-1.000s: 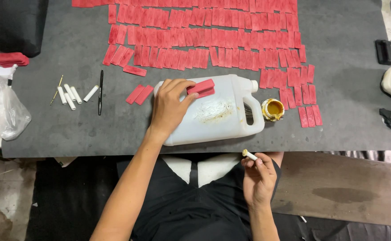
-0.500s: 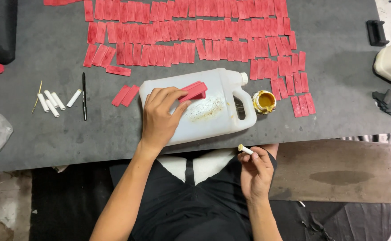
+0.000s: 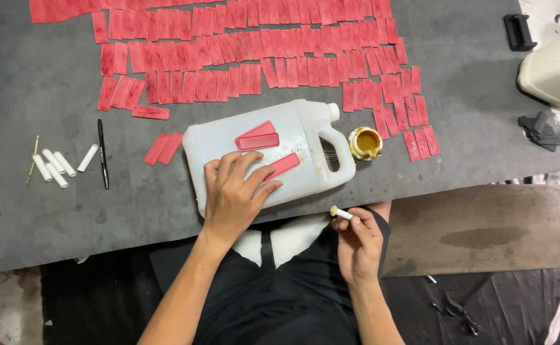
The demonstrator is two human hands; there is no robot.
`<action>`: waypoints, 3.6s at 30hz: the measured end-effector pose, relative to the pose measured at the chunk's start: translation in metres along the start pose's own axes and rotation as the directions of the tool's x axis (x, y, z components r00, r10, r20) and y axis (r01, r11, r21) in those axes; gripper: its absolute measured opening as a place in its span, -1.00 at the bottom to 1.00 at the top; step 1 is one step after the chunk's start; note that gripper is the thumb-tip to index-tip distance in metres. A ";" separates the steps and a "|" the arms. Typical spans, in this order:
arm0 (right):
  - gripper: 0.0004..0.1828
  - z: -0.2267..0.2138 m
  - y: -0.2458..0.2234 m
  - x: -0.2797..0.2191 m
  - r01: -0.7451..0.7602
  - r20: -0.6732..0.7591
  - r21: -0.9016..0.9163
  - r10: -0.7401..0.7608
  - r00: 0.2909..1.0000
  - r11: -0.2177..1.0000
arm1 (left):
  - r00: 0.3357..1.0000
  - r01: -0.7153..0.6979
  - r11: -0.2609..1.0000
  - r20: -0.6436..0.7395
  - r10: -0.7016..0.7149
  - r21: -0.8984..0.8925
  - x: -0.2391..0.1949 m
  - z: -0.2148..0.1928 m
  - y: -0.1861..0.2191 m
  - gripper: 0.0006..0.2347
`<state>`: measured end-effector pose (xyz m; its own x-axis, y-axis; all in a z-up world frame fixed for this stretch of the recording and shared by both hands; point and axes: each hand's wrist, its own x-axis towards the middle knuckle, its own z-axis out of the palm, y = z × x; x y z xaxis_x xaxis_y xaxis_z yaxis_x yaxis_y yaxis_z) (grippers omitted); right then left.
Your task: Applying dye or a finishing substance to small red leather strips using a manual applicator tool
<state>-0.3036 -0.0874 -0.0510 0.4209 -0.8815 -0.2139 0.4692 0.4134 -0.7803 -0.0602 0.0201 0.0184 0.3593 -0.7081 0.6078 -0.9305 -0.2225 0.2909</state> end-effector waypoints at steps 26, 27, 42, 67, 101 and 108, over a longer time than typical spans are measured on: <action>-0.89 0.014 -0.060 0.173 0.670 0.699 -0.708 -0.365 0.616 -0.224 | 0.935 0.222 0.856 -0.145 -0.322 -0.467 -0.004 -0.005 -0.008 -0.89; -0.89 0.015 -0.061 0.175 0.692 0.739 -0.670 -0.327 0.589 -0.269 | 0.935 0.222 0.855 -0.147 -0.323 -0.469 -0.004 -0.005 -0.008 -0.89; -0.87 0.008 -0.096 0.132 0.667 0.694 -0.714 -0.347 0.631 -0.215 | 0.943 0.218 0.871 -0.134 -0.304 -0.440 -0.004 -0.004 -0.006 -0.90; -0.88 0.088 -0.171 0.084 0.807 0.731 -0.557 -0.578 0.362 -0.199 | 0.953 0.223 0.901 -0.113 -0.282 -0.372 -0.003 -0.008 -0.001 -0.88; -0.93 0.152 -0.010 0.035 0.803 0.775 -0.581 -0.395 0.494 -0.135 | 0.919 0.219 0.817 -0.169 -0.357 -0.534 0.000 -0.007 -0.006 -0.83; -0.92 0.145 -0.018 0.039 0.783 0.779 -0.586 -0.410 0.474 -0.209 | 0.915 0.218 0.812 -0.176 -0.363 -0.542 0.001 -0.007 -0.006 -0.84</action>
<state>-0.1826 -0.0964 0.0395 0.6118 -0.4099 0.6765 -0.2236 -0.9100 -0.3491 -0.0532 0.0252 0.0228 0.6788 -0.4496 0.5805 -0.6387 0.0285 0.7689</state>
